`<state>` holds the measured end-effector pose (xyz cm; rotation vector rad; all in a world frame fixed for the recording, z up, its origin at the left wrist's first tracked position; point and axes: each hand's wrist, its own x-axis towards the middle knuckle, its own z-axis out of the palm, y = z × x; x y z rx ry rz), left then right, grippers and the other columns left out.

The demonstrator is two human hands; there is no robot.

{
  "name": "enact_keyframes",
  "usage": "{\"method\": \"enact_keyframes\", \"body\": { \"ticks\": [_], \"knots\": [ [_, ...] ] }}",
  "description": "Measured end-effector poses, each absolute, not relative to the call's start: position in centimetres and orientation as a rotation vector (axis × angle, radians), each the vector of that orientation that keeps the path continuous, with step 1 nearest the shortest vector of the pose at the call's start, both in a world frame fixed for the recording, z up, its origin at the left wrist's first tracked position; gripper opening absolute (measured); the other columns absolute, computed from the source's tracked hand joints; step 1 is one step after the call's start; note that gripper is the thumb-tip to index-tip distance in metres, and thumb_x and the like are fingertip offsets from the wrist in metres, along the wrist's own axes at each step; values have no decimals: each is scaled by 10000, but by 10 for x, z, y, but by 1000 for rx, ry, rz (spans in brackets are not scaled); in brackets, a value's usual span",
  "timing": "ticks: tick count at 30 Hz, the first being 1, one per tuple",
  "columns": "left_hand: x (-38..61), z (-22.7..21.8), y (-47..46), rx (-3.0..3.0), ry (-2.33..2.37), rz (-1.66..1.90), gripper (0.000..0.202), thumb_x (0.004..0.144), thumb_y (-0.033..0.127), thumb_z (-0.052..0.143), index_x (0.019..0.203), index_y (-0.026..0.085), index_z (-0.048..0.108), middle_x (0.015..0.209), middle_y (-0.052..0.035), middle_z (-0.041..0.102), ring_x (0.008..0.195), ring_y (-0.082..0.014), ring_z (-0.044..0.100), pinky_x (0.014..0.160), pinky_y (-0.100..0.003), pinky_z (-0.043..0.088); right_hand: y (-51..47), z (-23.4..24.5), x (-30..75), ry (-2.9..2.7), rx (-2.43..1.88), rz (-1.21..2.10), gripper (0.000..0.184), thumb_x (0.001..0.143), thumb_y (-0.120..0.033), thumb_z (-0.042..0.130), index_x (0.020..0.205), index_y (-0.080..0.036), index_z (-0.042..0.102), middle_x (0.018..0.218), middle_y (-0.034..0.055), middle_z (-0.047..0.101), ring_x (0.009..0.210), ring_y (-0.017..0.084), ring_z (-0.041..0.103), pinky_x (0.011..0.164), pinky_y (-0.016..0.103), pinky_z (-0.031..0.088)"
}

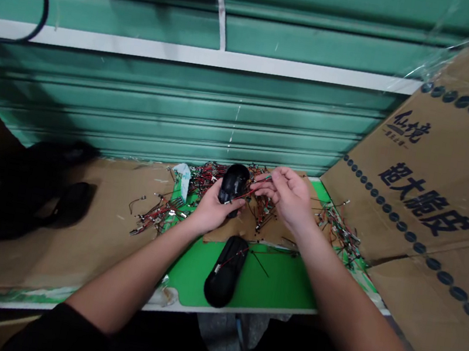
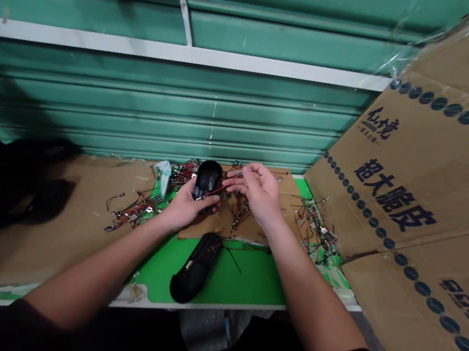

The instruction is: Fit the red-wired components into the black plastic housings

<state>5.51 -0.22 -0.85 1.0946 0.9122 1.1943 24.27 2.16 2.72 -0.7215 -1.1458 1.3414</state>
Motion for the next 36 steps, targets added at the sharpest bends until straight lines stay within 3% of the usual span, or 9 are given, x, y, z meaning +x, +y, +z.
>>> {"method": "enact_keyframes", "body": {
  "ticks": [6,9,13,18,26,30,36],
  "knots": [
    [60,-13,0,1131,854,1175,635,671,396,952,1098,168,540,910,-29,705,698,-151,684,669,-293,575,16,33,244,-1111,-651,1528,417,852,-528,821,940,-221,552,957,48,785,822,177,788,735,282,650],
    [59,-11,1,1096,921,1233,623,651,382,965,1060,165,549,896,-27,714,697,-155,696,671,-289,575,19,31,247,-1129,-691,1465,427,839,-532,833,940,-213,566,943,46,774,810,169,783,760,287,652],
    [53,-2,1,930,935,1362,566,631,333,971,980,167,557,842,-12,704,672,-160,708,683,-305,589,27,23,248,-1163,-815,1330,483,774,-571,867,937,-211,590,826,10,731,718,150,750,677,274,635],
    [48,3,2,871,913,1383,544,608,286,967,997,150,612,852,-40,726,651,-161,706,663,-307,581,32,11,244,-1280,-885,1272,499,804,-614,809,998,-212,586,872,27,730,709,154,725,643,300,619],
    [42,-6,10,669,910,1345,426,662,226,915,976,105,653,867,-58,734,684,-124,693,652,-238,551,35,-21,242,-1900,-1000,793,479,864,-311,759,1324,-235,653,1240,94,733,911,173,640,751,317,520],
    [40,-8,12,639,902,1325,370,681,196,899,947,89,666,865,-62,728,682,-121,693,639,-228,554,43,-35,237,-2026,-967,641,279,932,-306,689,1195,-223,733,1151,80,748,930,190,661,861,361,509],
    [38,-1,10,532,867,1283,236,737,138,828,915,82,684,865,-61,715,681,-113,678,622,-215,561,44,-36,235,-1975,-1018,695,145,894,-296,709,1005,-204,713,873,29,671,730,152,571,665,290,442]
  ]
}}
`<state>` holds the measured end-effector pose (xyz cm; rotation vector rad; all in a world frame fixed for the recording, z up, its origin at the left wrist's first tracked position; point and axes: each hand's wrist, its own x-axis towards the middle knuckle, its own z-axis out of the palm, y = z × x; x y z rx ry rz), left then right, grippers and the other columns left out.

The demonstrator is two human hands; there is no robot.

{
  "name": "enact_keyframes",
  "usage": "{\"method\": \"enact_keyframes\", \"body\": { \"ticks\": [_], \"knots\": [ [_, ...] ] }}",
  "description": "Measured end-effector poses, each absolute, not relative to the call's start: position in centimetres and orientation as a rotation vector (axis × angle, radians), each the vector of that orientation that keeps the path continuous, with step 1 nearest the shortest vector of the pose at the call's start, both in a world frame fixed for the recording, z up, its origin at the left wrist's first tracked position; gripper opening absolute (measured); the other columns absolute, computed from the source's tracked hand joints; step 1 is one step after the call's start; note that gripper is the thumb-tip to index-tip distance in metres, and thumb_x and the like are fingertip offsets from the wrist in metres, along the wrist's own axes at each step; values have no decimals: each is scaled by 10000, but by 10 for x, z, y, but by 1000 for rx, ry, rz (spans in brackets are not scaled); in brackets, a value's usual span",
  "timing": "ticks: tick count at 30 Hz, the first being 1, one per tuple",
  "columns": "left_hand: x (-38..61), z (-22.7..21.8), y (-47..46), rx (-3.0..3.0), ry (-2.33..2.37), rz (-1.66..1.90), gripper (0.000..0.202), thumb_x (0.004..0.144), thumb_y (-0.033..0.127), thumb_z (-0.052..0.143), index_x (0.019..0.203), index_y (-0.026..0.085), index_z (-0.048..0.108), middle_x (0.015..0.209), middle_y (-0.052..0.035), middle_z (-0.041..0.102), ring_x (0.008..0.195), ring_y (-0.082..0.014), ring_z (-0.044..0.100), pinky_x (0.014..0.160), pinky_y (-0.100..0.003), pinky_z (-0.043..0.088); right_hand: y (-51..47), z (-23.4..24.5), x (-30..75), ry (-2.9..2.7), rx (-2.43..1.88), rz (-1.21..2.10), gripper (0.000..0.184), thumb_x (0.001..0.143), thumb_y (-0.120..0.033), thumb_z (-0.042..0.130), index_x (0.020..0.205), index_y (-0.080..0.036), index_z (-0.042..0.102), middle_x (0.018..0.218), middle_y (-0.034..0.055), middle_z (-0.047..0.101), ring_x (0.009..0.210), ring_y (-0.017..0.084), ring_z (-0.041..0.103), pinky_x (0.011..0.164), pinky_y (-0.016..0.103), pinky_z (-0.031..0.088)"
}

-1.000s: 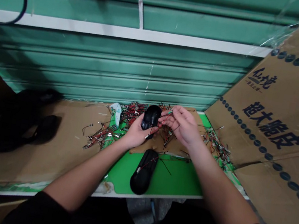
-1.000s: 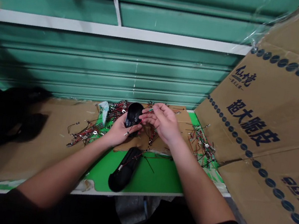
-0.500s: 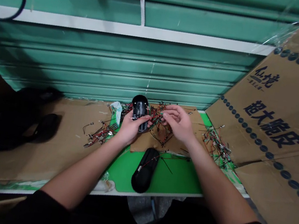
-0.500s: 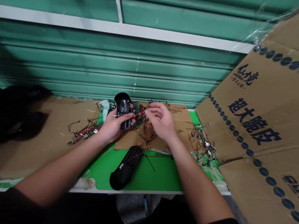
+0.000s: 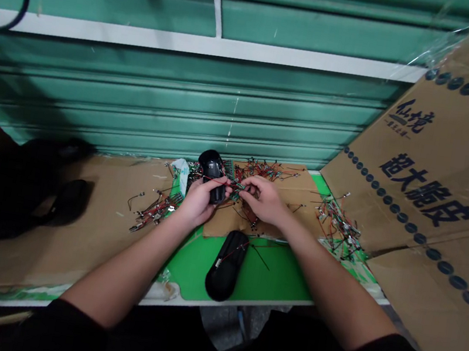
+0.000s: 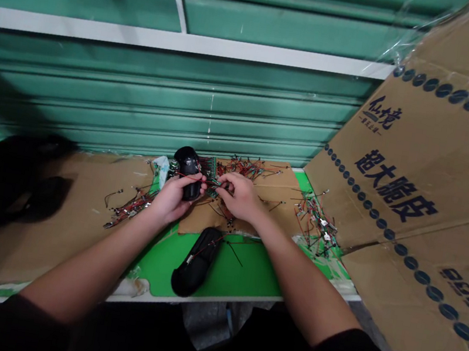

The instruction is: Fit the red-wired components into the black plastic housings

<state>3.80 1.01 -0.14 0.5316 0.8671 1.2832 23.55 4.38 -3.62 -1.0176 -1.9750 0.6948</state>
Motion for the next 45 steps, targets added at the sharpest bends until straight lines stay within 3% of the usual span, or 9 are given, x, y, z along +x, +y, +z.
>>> {"method": "enact_keyframes", "body": {
  "ticks": [6,13,18,21,27,34,40,45],
  "knots": [
    [37,-1,10,510,877,1281,219,755,132,810,928,95,681,867,-60,713,683,-118,678,619,-221,565,40,-27,234,-1752,-1042,1044,233,827,-397,768,922,-200,690,682,-34,573,571,104,465,537,244,373],
    [37,1,9,521,898,1265,219,766,137,804,937,101,672,854,-61,714,697,-127,696,635,-222,576,41,-22,233,-1554,-974,1302,333,719,-446,862,866,-190,708,813,18,720,707,133,638,685,290,539],
    [34,3,10,569,876,1288,226,757,148,814,932,95,681,880,-66,727,702,-128,710,642,-221,581,36,-14,238,-1655,-1007,1154,261,799,-414,819,914,-198,727,844,23,731,697,131,625,653,286,523],
    [33,6,9,591,851,1303,219,760,157,822,923,95,691,899,-81,743,736,-138,729,680,-230,590,30,-7,237,-1651,-974,1016,226,844,-386,792,951,-200,719,891,28,744,772,144,667,725,303,549],
    [32,9,6,610,819,1324,247,756,161,825,965,111,704,940,-90,761,810,-164,755,756,-261,612,24,2,235,-1579,-926,1011,234,855,-391,785,958,-202,696,861,30,733,791,164,684,750,326,547],
    [27,8,7,657,820,1383,295,684,161,869,942,104,738,943,-78,749,788,-148,732,692,-235,604,26,-3,240,-1606,-905,916,165,922,-351,701,1010,-218,658,896,13,660,801,143,609,725,289,485],
    [25,6,9,684,847,1414,331,659,188,906,922,116,719,952,-78,749,751,-125,702,692,-237,582,29,-4,244,-1626,-930,927,168,902,-334,695,999,-210,638,894,11,652,796,142,598,722,282,477],
    [28,6,6,768,904,1430,461,627,235,959,960,146,652,910,-52,747,710,-132,707,687,-258,593,29,-4,249,-1800,-1010,799,192,836,-204,675,1028,-204,661,969,40,716,856,178,652,767,323,507]
  ]
}}
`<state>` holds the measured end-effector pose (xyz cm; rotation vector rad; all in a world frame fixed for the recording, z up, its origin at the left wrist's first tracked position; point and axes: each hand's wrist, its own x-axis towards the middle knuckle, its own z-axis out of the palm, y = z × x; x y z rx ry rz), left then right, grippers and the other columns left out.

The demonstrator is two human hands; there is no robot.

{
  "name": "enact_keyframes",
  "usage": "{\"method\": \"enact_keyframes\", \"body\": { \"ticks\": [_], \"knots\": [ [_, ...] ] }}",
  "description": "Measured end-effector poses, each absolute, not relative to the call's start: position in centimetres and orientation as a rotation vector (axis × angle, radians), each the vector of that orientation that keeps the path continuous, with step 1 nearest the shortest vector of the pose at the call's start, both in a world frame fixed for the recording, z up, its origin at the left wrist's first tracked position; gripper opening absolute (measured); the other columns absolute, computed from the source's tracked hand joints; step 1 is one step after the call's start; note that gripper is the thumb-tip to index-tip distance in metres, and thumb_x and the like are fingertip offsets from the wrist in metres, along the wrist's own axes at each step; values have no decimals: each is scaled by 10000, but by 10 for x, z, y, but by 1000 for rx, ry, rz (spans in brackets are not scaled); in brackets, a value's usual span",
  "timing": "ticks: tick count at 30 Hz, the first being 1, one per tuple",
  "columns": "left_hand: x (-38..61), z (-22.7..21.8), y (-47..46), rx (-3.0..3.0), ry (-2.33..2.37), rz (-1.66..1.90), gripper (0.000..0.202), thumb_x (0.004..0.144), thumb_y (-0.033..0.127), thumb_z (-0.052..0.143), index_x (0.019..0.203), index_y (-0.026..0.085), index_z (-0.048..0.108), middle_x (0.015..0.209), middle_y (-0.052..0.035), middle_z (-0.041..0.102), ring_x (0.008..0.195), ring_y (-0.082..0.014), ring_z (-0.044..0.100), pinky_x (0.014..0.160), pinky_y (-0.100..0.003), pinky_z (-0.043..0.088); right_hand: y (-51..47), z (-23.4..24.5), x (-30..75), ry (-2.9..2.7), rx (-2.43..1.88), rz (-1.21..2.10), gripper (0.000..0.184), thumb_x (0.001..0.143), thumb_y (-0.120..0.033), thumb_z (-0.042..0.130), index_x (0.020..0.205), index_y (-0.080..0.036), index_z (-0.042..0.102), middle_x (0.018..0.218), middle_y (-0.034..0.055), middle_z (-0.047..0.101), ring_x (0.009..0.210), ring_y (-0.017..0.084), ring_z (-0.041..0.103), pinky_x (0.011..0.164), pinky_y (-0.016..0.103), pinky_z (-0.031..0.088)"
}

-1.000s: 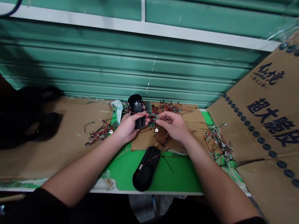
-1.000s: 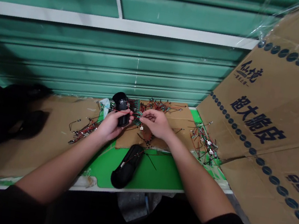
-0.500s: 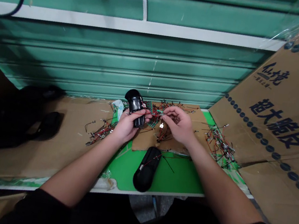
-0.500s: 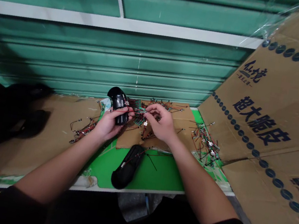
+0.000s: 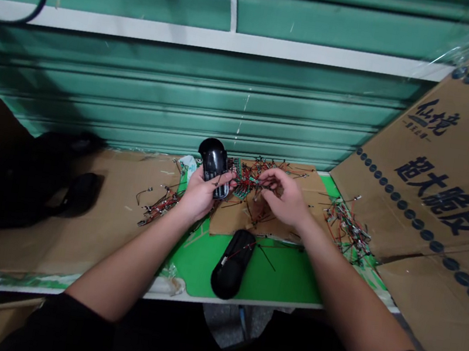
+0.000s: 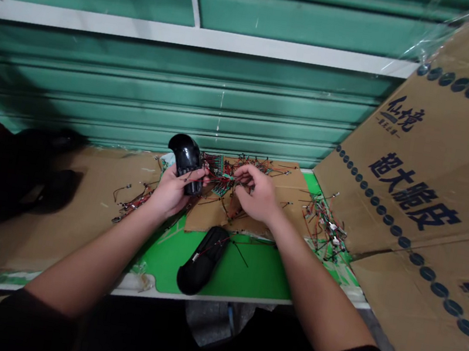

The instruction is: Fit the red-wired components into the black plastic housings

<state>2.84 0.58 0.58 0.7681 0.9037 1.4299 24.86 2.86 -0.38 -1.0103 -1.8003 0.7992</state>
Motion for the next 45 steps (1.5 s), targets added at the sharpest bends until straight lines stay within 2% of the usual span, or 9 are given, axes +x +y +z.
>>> {"method": "enact_keyframes", "body": {
  "ticks": [3,8,12,15,20,29,34,39,45],
  "knots": [
    [33,6,2,847,919,1415,556,597,273,986,994,166,610,870,-21,734,686,-138,711,697,-277,608,23,1,246,-1867,-1026,543,238,887,-241,664,1122,-215,687,1131,71,739,1039,230,676,940,405,536],
    [40,2,-3,987,934,1343,595,611,336,986,1021,174,586,840,-16,730,686,-156,715,709,-303,620,12,10,236,-1886,-984,251,259,932,-337,698,1164,-222,712,1394,122,655,1326,304,584,1174,525,433],
    [43,-2,-4,1081,911,1319,595,622,353,976,1051,174,605,876,-14,723,702,-149,693,731,-319,624,11,8,231,-1855,-870,487,152,975,-339,667,1062,-234,734,1097,73,721,1008,218,687,903,391,574],
    [43,-2,-5,1127,914,1315,596,648,369,960,1081,173,600,881,-13,714,710,-155,688,732,-329,619,12,3,229,-1773,-883,654,143,965,-354,688,969,-218,731,945,48,707,817,175,658,729,328,547],
    [40,-2,-5,1245,1000,1379,536,694,358,939,1081,164,623,870,-11,695,734,-145,669,712,-277,572,11,-1,225,-1588,-882,1052,233,925,-433,737,954,-206,699,866,35,720,786,167,680,723,305,552],
    [41,-1,-6,1067,934,1268,516,711,418,918,1037,164,609,909,-54,750,693,-177,696,675,-338,608,10,4,224,-1471,-815,1299,334,901,-526,751,908,-206,655,810,24,725,747,160,680,742,310,564],
    [40,3,-6,1078,938,1272,519,706,368,926,1045,158,594,927,-74,766,776,-197,737,761,-353,612,12,14,235,-1399,-802,1331,291,897,-484,760,902,-206,676,815,13,698,775,148,646,757,284,539],
    [39,0,-7,1253,896,1286,592,704,350,931,1167,157,617,1112,-101,762,966,-225,734,901,-379,592,6,25,238,-1266,-704,1527,303,828,-462,817,906,-216,659,843,8,661,776,157,630,734,296,569],
    [42,7,-13,1345,854,1304,528,736,402,912,1118,156,644,1003,-80,761,891,-225,722,905,-392,581,4,24,238,-1291,-662,1679,313,872,-467,787,930,-197,640,866,26,689,755,157,667,735,304,584]
  ]
}}
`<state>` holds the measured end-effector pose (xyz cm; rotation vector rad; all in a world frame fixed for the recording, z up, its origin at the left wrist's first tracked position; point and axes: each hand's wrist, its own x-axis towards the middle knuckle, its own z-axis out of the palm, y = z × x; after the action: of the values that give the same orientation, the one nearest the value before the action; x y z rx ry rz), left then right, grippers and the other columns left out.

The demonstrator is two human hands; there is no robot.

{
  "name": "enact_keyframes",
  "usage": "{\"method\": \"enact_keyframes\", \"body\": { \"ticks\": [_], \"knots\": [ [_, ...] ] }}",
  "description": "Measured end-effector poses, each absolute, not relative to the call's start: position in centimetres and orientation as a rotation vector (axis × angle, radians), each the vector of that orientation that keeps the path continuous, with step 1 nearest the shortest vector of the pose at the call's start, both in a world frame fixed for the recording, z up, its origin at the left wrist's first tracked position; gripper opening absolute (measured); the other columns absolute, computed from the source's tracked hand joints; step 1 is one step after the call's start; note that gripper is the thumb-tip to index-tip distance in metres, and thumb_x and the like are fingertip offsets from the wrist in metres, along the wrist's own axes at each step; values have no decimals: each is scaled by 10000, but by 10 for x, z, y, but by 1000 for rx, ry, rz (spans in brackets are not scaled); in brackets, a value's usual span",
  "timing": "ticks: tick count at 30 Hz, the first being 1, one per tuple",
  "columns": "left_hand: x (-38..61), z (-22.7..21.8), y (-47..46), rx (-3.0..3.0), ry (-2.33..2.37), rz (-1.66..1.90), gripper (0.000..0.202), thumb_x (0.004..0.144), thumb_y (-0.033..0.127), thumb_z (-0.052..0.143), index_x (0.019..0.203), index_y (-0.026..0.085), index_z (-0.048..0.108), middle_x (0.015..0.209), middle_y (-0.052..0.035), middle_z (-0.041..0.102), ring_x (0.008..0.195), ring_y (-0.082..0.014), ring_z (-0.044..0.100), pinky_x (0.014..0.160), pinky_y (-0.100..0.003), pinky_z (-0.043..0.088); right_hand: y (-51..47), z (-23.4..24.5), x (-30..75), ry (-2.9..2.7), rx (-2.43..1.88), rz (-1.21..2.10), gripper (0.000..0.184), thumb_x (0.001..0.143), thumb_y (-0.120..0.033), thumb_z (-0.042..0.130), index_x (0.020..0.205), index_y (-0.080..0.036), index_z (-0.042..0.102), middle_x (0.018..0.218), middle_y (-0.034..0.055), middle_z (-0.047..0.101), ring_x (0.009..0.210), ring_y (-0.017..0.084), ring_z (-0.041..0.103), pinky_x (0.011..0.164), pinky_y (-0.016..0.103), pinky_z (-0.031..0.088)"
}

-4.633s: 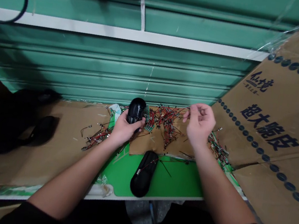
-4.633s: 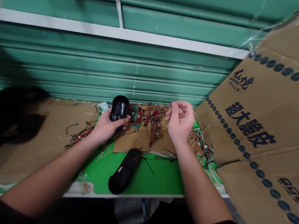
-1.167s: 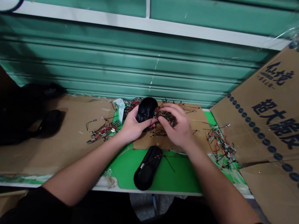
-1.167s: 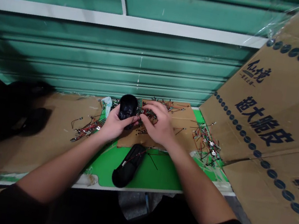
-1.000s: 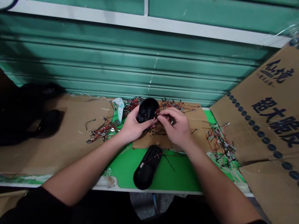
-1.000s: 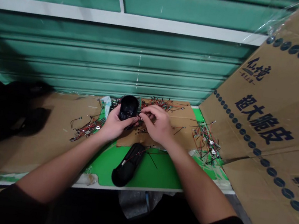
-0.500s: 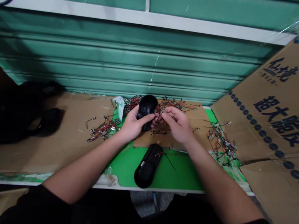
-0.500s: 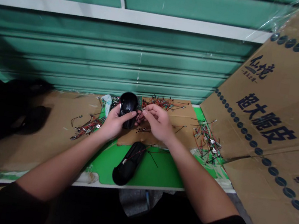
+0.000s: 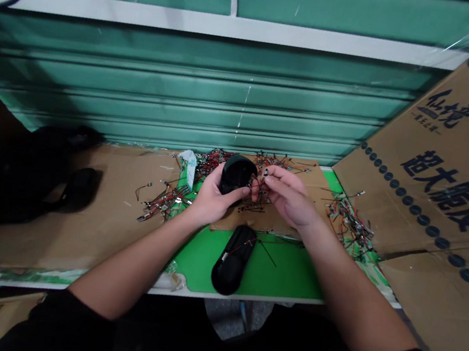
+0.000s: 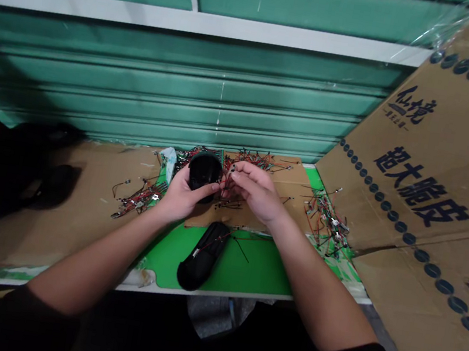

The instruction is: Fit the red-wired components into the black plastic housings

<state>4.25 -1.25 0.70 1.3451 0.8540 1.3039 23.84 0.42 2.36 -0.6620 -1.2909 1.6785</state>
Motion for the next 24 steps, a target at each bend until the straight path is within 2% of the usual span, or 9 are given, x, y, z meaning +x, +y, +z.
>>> {"method": "enact_keyframes", "body": {
  "ticks": [8,13,17,24],
  "knots": [
    [37,11,-11,1255,990,1301,568,686,408,938,1116,157,663,929,-67,751,885,-227,711,876,-371,568,7,22,239,-1293,-724,1544,343,847,-490,804,942,-220,615,957,36,712,773,153,667,733,304,592],
    [39,7,-11,1249,909,1267,572,678,404,938,1109,157,654,1012,-90,766,924,-233,716,897,-377,561,7,21,238,-1311,-719,1562,393,831,-513,817,965,-225,585,886,26,727,758,167,694,742,329,608],
    [39,4,-9,1350,969,1290,543,678,389,937,1085,148,669,1008,-72,748,938,-214,688,916,-351,544,8,20,239,-1308,-708,1584,372,846,-492,816,945,-211,593,868,26,738,730,160,710,717,313,608],
    [39,-1,-5,1229,1089,1328,512,629,388,966,955,161,643,798,-6,667,673,-139,591,628,-268,496,8,21,240,-1339,-685,1572,364,851,-485,819,962,-211,606,848,18,739,719,169,732,709,316,611]
  ]
}}
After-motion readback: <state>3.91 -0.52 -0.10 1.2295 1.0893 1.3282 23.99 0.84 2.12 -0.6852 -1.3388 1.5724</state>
